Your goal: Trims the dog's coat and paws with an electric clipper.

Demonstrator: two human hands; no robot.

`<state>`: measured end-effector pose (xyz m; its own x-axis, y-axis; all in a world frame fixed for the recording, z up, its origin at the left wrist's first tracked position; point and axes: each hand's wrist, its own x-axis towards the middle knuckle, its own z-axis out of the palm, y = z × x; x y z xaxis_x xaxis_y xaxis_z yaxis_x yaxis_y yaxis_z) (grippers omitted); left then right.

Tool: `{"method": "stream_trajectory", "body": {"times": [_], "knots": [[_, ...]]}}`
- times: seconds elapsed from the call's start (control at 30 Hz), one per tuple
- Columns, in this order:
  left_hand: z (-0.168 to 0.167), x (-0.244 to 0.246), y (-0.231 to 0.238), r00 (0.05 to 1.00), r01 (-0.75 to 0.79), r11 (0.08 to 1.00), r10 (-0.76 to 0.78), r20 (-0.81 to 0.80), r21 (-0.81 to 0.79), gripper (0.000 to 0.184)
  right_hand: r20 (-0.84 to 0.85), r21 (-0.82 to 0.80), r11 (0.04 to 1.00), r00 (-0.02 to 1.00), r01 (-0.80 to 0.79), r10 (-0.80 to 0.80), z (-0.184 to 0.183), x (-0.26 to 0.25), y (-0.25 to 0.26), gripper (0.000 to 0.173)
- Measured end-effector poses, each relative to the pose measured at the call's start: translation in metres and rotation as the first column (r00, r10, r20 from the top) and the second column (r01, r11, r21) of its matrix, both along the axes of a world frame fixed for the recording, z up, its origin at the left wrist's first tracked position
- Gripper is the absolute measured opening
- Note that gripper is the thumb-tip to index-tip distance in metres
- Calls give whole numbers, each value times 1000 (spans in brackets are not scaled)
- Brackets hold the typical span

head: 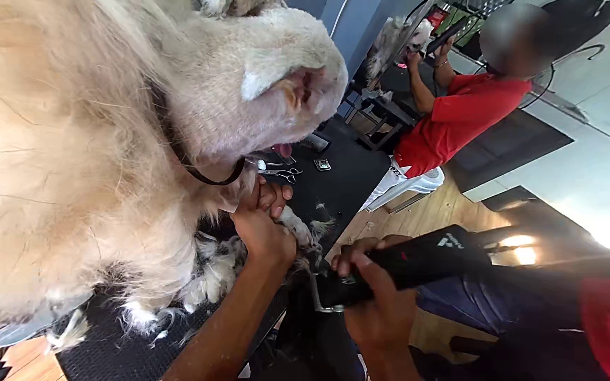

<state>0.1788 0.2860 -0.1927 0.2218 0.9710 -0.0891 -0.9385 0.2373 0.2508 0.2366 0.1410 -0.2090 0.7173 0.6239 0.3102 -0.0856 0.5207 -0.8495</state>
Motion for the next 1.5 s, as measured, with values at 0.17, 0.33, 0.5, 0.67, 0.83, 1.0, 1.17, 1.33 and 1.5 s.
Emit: {"method": "stream_trajectory", "body": {"times": [0.17,0.33,0.5,0.67,0.83,1.0,1.17,1.33,1.5], "knots": [[2,1,-4,1000,2,1000,-2,8,-13,42,565,-232,954,825,191,-28,3,-2,12,34],[-1,4,-8,999,28,1000,-28,-17,2,43,799,-204,949,602,239,21,5,14,29,35],[-2,6,-11,999,51,999,-50,-10,17,46,841,-179,971,537,157,68,11,28,38,34],[-3,7,-10,999,42,999,-41,-22,27,44,805,-228,971,576,76,144,9,36,40,37],[-5,10,-11,1000,28,997,-28,5,77,41,698,-431,902,636,6,329,21,42,46,35],[-5,7,-13,996,93,992,-92,-11,90,50,547,-609,793,720,-8,427,43,38,55,37],[-10,7,-8,997,79,991,-81,11,108,52,421,-661,750,843,33,334,50,33,59,39],[-12,3,-1,999,36,983,-39,16,178,52,-162,-417,904,986,-93,27,58,36,30,34],[-13,0,2,997,36,976,-50,62,216,53,-384,37,988,911,-149,151,35,9,-24,38]]}}
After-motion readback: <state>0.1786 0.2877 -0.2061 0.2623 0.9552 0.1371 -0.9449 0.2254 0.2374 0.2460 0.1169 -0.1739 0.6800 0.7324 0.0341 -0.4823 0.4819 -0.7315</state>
